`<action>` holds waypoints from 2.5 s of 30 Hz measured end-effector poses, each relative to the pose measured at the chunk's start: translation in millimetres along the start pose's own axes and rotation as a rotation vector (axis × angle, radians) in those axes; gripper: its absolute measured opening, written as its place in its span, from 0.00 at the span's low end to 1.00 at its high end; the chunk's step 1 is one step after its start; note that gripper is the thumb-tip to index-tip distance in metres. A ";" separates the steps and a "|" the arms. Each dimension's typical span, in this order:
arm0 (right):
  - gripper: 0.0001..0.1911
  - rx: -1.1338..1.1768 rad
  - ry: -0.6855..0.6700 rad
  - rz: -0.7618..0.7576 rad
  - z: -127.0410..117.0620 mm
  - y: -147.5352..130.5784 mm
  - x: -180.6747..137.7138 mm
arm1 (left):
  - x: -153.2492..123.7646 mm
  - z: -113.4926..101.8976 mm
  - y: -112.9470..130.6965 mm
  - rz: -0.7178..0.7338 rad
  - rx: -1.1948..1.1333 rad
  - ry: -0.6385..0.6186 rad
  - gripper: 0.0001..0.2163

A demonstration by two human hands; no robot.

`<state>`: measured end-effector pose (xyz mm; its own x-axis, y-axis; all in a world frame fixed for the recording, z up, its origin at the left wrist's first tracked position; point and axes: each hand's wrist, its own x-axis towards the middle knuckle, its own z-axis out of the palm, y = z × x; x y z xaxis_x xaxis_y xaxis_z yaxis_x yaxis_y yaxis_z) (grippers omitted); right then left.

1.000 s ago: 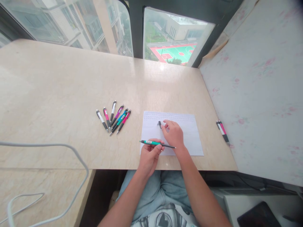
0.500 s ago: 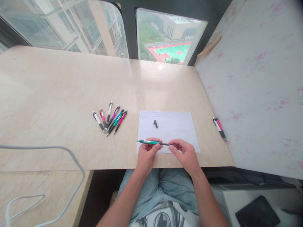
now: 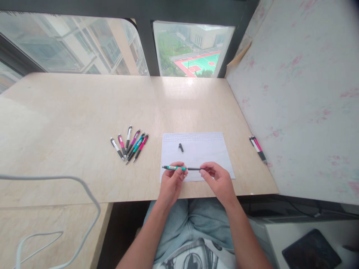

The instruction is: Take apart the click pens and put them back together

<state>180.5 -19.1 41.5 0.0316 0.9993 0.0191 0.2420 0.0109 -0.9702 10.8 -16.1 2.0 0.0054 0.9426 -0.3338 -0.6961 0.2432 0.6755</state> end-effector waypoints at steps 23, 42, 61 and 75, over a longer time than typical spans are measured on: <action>0.09 0.053 0.172 0.058 -21.4 8.1 1.3 | -0.4 -8.8 2.1 -0.068 -0.184 0.012 0.11; 0.07 -0.696 0.182 -0.184 54.0 33.0 74.1 | -1.5 -4.1 4.6 -0.092 -0.190 -0.019 0.10; 0.22 0.083 -0.114 0.167 -2.1 9.6 15.8 | -2.6 -0.8 1.9 -0.075 -0.093 -0.038 0.08; 0.09 -0.134 -0.070 0.056 2.1 5.5 5.5 | -3.9 3.8 4.0 -0.037 0.063 -0.071 0.09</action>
<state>179.9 -13.5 35.7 -0.0181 0.9983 -0.0554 0.3689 -0.0448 -0.9284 10.7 -18.0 8.6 0.0820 0.9461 -0.3133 -0.6480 0.2895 0.7045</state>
